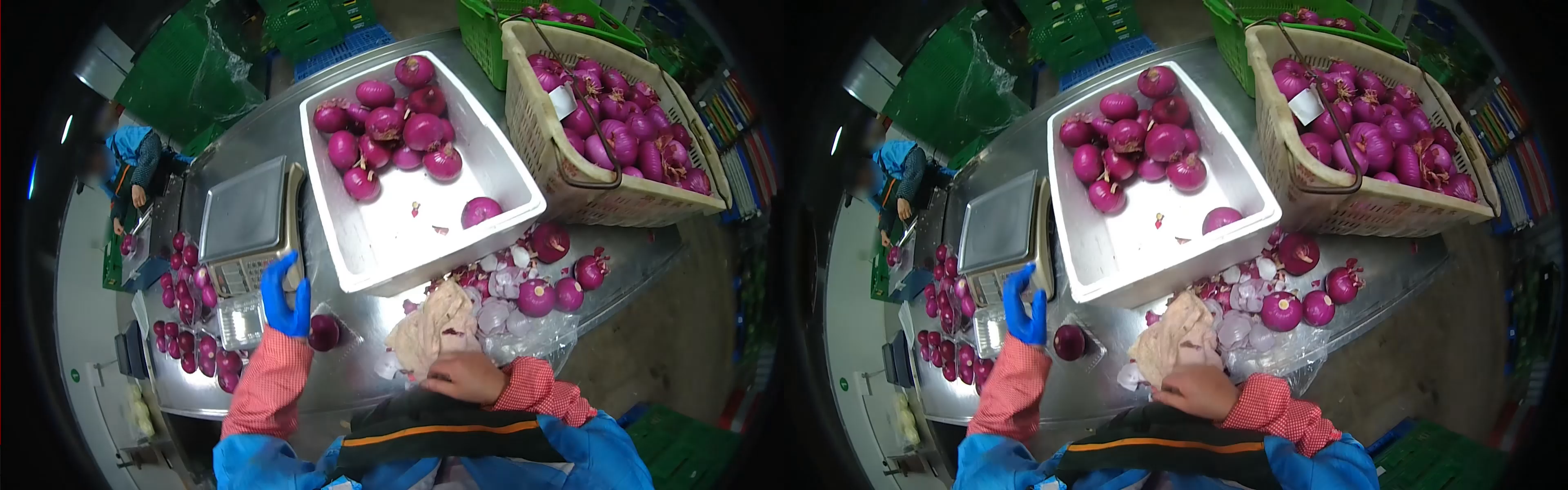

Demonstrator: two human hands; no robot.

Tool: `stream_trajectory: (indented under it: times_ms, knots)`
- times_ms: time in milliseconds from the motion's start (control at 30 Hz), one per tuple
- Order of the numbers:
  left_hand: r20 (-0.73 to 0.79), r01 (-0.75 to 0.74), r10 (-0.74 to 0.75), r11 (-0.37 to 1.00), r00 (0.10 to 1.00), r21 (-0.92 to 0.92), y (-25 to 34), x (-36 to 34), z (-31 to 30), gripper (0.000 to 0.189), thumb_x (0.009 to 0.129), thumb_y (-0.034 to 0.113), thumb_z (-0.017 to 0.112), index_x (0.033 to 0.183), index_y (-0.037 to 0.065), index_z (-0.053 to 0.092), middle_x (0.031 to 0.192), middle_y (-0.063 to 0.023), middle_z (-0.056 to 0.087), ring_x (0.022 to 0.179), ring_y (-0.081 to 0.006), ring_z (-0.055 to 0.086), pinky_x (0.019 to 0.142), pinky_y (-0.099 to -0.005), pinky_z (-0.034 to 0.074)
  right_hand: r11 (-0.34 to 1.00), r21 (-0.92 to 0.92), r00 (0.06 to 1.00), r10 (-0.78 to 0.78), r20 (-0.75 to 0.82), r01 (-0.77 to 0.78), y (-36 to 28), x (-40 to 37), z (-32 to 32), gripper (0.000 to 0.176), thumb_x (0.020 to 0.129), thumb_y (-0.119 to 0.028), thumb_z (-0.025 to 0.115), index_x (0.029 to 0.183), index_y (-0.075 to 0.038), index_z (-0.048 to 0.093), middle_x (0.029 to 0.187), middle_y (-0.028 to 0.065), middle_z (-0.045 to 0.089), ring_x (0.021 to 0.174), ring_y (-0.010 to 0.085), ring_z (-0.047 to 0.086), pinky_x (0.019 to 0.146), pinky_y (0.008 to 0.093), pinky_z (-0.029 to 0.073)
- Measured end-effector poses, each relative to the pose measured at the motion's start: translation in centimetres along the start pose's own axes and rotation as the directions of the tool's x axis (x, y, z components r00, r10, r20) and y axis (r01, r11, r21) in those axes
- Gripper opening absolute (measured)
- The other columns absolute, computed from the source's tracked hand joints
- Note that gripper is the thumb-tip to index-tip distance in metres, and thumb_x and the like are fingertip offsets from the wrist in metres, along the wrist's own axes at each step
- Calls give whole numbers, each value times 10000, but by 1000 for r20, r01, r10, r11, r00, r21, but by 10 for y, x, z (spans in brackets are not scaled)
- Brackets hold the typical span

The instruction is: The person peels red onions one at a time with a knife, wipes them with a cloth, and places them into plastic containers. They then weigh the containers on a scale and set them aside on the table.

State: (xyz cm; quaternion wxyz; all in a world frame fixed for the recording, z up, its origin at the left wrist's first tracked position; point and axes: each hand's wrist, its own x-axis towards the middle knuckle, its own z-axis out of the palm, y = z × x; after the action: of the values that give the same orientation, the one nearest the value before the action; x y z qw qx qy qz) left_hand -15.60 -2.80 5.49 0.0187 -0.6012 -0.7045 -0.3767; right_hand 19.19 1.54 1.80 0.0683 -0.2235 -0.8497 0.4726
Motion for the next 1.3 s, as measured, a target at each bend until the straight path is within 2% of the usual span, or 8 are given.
stream_trajectory:
  times_ms: [233, 467, 667, 767, 833, 967, 1100, 1300]
  knots:
    - [381, -415, 381, 910, 843, 9, 68, 215, 119, 758, 709, 42, 773, 1394, 104, 455, 1326, -183, 513, 1212, -391, 508, 1038, -428, 425, 996, 84, 980, 25, -197, -8, 15, 13, -16, 224, 888, -303, 641, 891, -79, 641, 826, 127, 613, 763, 331, 627, 653, 438, 492]
    - [573, -291, -158, 736, 804, 611, 62, 292, 186, 933, 593, 80, 802, 1419, 248, 402, 1323, -175, 462, 1215, -415, 511, 965, -482, 503, 977, 105, 939, 209, -272, -187, 43, -6, -35, 228, 896, -294, 621, 963, -77, 651, 888, 115, 644, 797, 330, 649, 674, 427, 521]
    - [599, -371, -146, 665, 787, 649, 24, 302, 198, 893, 579, 127, 832, 1372, 200, 428, 1319, -184, 448, 1142, -423, 556, 932, -473, 523, 966, 134, 931, 248, -266, -220, 55, -2, -26, 218, 889, -290, 640, 968, -88, 656, 888, 115, 654, 794, 333, 653, 677, 424, 524]
    - [408, -167, -63, 848, 911, 503, 32, 285, 176, 777, 650, 136, 819, 1344, 151, 470, 1309, -162, 502, 1103, -364, 591, 952, -441, 510, 974, 115, 931, 223, -291, -197, 47, 0, -32, 209, 883, -260, 649, 994, -84, 652, 902, 124, 659, 815, 353, 649, 696, 423, 523]
    - [336, 101, -87, 995, 938, -25, 12, 273, 170, 675, 711, 144, 798, 1315, 129, 498, 1271, -130, 556, 1058, -278, 615, 889, -436, 526, 973, 164, 902, 213, -375, -161, 45, 0, -37, 199, 888, -240, 643, 986, -67, 641, 879, 135, 657, 789, 355, 644, 681, 431, 518]
    - [541, 578, -259, 576, 800, -578, 35, 243, 116, 527, 806, 151, 760, 1283, 111, 539, 1162, -86, 642, 990, -171, 630, 826, -392, 533, 965, 247, 838, 208, -505, -91, 45, 7, -44, 230, 897, -221, 638, 1004, -19, 620, 851, 188, 647, 788, 373, 643, 684, 427, 514]
    - [567, 468, -131, 727, 813, -503, 48, 193, 128, 634, 851, 160, 751, 1409, 201, 454, 1333, -119, 532, 1084, -213, 596, 870, -336, 526, 439, 891, 782, 512, -355, 117, 27, 30, -61, 150, 965, -156, 585, 1028, -23, 615, 715, 31, 593, 552, 104, 539, 510, 273, 421]
    - [856, 378, -191, 926, 480, -6, 40, 157, 215, 1029, 675, 495, 812, 1521, 227, 290, 1470, -253, 399, 1335, -413, 431, 1119, -462, 359, 576, 814, 786, 465, -407, 80, 27, 26, -48, 125, 997, -138, 535, 995, -17, 567, 650, -17, 482, 498, 56, 435, 446, 218, 373]
